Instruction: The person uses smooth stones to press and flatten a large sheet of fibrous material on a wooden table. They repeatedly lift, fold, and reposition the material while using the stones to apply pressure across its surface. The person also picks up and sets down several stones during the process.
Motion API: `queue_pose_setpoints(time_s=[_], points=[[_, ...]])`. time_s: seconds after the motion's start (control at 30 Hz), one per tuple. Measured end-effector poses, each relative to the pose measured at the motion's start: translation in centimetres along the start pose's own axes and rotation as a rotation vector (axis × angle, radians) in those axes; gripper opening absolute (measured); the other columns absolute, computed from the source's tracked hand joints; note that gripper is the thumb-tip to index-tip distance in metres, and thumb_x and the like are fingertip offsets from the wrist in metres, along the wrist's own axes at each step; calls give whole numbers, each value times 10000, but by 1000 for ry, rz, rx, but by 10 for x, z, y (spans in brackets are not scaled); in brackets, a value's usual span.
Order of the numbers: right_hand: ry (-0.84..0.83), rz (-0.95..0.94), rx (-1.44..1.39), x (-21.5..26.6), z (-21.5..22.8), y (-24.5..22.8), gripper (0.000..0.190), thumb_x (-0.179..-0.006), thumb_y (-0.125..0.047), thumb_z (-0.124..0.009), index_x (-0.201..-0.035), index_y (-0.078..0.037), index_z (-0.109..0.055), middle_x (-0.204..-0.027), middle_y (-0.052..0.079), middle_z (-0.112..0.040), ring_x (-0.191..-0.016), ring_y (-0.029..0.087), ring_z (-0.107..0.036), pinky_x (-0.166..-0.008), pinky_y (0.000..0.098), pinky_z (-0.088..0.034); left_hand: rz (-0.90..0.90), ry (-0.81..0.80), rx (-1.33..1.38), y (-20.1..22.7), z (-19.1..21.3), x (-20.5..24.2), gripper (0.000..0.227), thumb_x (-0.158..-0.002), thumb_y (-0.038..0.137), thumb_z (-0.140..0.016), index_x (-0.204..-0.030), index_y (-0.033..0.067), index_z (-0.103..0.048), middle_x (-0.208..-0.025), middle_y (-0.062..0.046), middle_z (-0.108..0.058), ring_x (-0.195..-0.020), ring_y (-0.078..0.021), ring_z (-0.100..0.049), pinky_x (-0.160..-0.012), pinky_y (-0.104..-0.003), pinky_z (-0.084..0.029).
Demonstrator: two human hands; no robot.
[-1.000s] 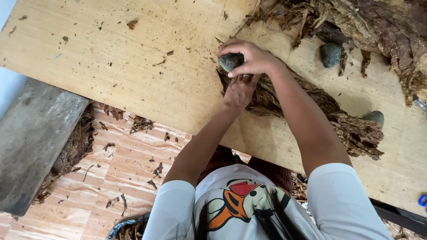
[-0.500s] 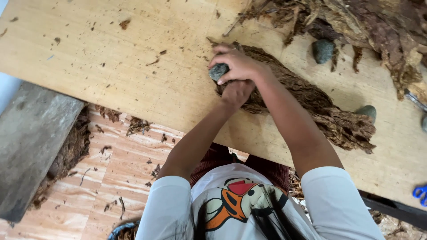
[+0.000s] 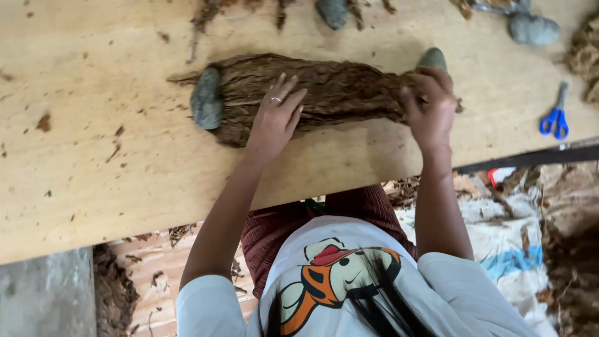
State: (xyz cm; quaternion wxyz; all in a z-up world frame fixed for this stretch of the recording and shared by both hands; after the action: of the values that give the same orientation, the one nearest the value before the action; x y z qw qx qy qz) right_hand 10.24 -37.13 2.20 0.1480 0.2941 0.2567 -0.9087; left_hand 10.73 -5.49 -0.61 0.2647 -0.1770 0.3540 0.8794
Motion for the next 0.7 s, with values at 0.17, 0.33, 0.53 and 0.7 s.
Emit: queue_pose_setpoints(time_s=[0.17, 0.33, 0.53, 0.7], points=[[141, -53, 99, 52, 16, 20, 140, -893, 47, -714, -1020, 8, -669, -1035, 143, -567, -960, 307, -568, -814, 371, -490, -79, 50, -16, 0, -20, -54, 206, -895, -5, -606, -1075, 54, -685, -1132, -126, -625, -1024, -313, -580, -889, -413, -513], [22, 103, 44, 71, 1, -31, 168, -870, 53, -660, -715, -9, -638, -702, 104, -675, -792, 279, -648, -683, 332, -588, 39, 55, -230, -46, -53, -94, 173, -860, 10, -651, -1026, 41, -687, -974, -111, -663, -919, -277, -622, -784, -392, -537], [-223, 156, 22, 52, -36, -48, 601, -851, -130, -739, -1382, -66, -464, -1442, 125, -447, -1344, 322, -358, -1119, 508, -304, 165, -146, 1, -57, -52, -103, 67, -848, 52, -702, -890, 25, -658, -1143, -157, -603, -941, -324, -624, -848, -446, -493], [-171, 245, 235, 41, -34, -35, 115, -853, -96, -648, -953, -147, -667, -971, -9, -671, -921, 212, -572, -802, 396, -287, 314, -191, -17, -54, -41, -116, 87, -1025, 178, -472, -1065, 114, -429, -536, -23, -413, -361, -185, -344, -347, -315, -263]])
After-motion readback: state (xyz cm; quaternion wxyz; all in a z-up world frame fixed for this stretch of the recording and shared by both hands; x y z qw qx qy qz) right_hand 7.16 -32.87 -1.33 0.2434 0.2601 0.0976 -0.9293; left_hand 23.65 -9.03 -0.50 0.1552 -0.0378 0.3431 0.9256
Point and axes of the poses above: each hand's wrist, its own x-axis away from the middle knuckle, its own z-axis out of the back of the hand, y = z × x, the point moved 1 cm from there along -x, towards the middle knuckle
